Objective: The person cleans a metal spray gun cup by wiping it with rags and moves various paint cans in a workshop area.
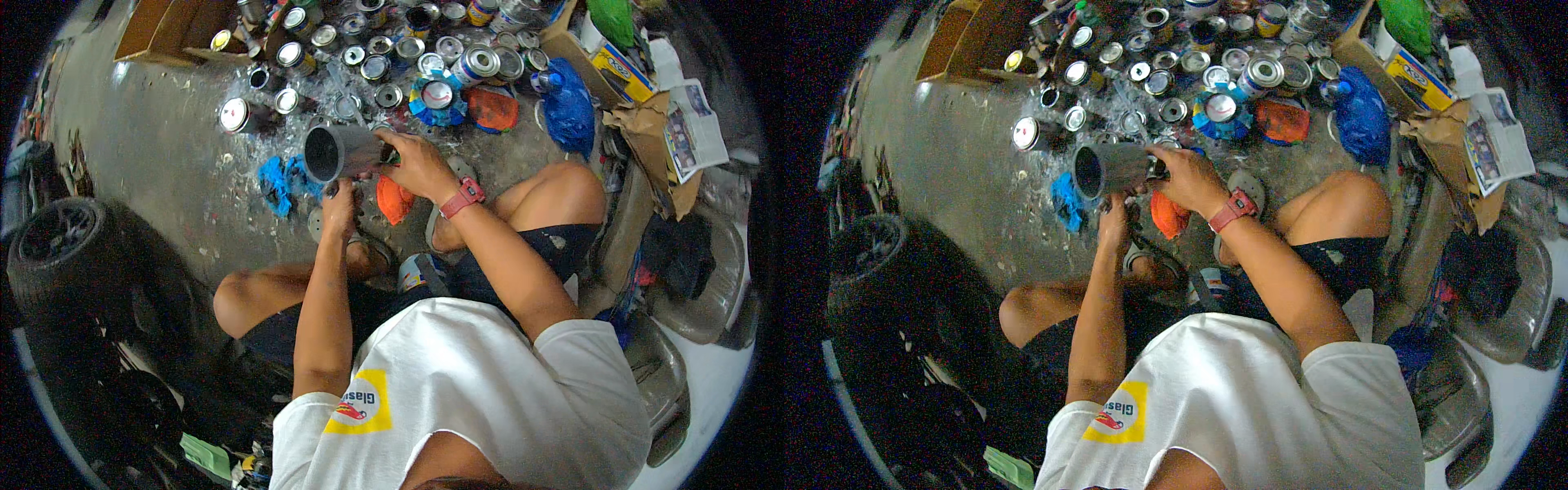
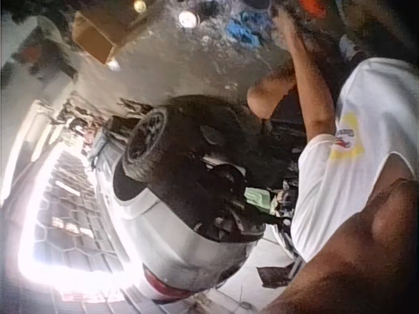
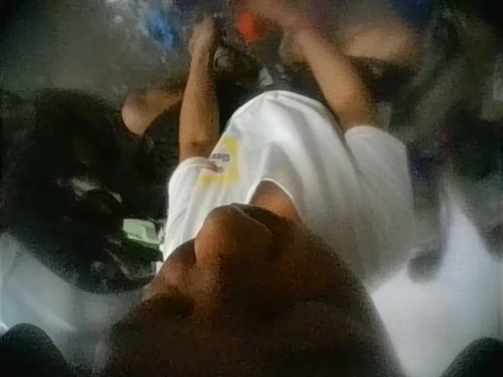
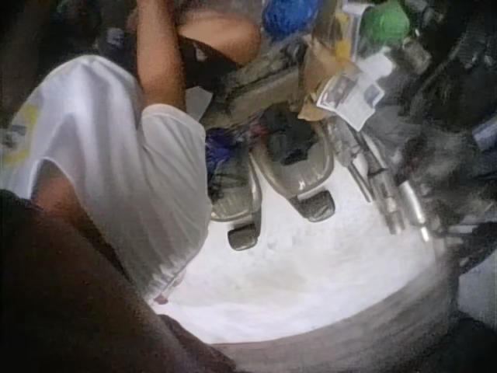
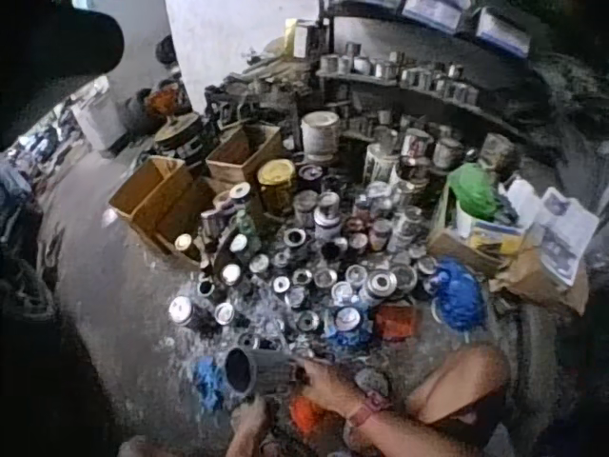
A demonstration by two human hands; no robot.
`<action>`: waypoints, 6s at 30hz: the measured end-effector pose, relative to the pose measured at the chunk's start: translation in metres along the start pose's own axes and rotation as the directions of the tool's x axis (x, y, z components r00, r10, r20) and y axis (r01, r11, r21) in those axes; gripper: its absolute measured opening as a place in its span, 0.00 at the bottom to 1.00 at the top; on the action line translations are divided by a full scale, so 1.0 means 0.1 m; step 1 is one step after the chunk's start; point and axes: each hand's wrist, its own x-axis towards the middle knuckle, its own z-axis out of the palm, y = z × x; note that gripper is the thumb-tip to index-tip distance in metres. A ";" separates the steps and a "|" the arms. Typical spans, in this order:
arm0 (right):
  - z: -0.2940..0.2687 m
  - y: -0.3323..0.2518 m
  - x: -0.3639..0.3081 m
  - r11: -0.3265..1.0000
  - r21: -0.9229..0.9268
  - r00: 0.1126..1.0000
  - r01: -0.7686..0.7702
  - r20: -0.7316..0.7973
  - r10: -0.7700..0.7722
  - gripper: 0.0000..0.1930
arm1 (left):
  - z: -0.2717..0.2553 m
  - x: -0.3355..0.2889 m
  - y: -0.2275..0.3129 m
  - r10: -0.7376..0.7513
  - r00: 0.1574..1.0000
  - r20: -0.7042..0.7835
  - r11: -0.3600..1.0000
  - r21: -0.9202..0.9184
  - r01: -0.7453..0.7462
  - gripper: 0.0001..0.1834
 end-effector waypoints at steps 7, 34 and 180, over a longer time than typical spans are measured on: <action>0.18 0.22 -0.03 0.988 0.154 0.974 -0.015 -0.222 0.049 0.22 | 0.28 -0.04 0.16 0.152 0.988 0.026 0.924 0.351 -0.152 0.38; -0.31 1.83 0.33 0.773 -0.114 0.724 -0.625 -0.454 0.518 0.18 | -0.04 0.74 -1.27 0.366 0.853 -0.372 0.879 0.439 -0.185 0.35; -0.27 -1.11 -0.35 0.689 0.691 0.975 -0.219 0.184 0.125 0.19 | -0.25 -0.95 1.07 0.441 0.710 0.549 0.896 -0.321 -0.308 0.34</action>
